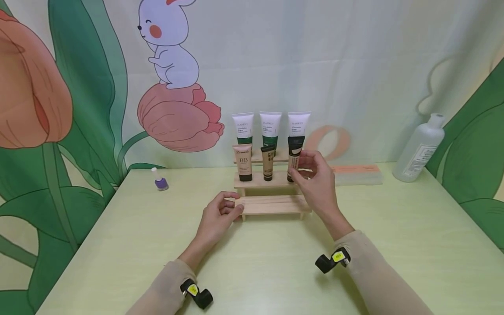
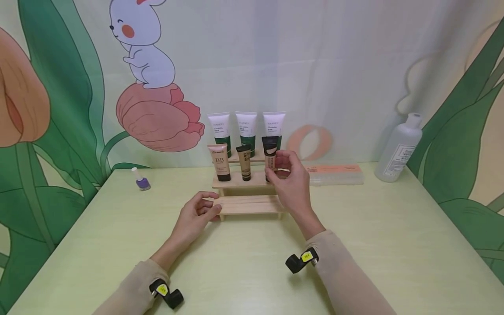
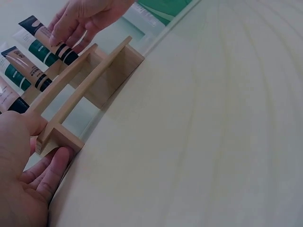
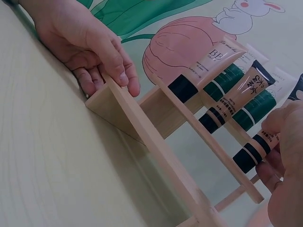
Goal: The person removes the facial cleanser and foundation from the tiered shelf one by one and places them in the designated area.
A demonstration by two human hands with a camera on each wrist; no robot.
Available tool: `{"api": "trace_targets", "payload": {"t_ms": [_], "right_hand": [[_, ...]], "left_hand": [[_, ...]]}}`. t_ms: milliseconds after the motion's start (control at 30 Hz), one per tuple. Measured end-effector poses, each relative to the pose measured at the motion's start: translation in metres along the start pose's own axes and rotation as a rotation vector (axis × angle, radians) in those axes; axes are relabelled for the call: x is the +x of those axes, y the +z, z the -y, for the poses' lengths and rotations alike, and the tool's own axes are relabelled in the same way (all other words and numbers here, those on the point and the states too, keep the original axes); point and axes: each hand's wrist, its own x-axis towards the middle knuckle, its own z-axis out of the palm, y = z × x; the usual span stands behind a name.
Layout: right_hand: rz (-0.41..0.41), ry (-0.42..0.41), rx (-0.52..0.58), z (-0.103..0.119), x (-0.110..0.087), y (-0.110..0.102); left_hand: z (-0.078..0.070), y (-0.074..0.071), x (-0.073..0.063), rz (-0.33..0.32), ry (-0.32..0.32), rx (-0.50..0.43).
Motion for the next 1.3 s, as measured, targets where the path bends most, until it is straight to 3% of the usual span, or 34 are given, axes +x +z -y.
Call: {"api": "trace_targets", "payload": {"t_ms": [267,733,1300], "right_hand": [[-0.039,-0.023,0.021,0.013,0.004,-0.011],[-0.16,-0.047,-0.005,0.025,0.008,-0.056],[-0.308,-0.008,-0.238,0.016,0.007,-0.154]], "left_hand": [[0.001,0.0,0.001,-0.005,0.005,0.01],[0.002,0.0,0.003,-0.002,0.021,0.008],[0.002,0.0,0.001,-0.006,0.01,0.017]]}}
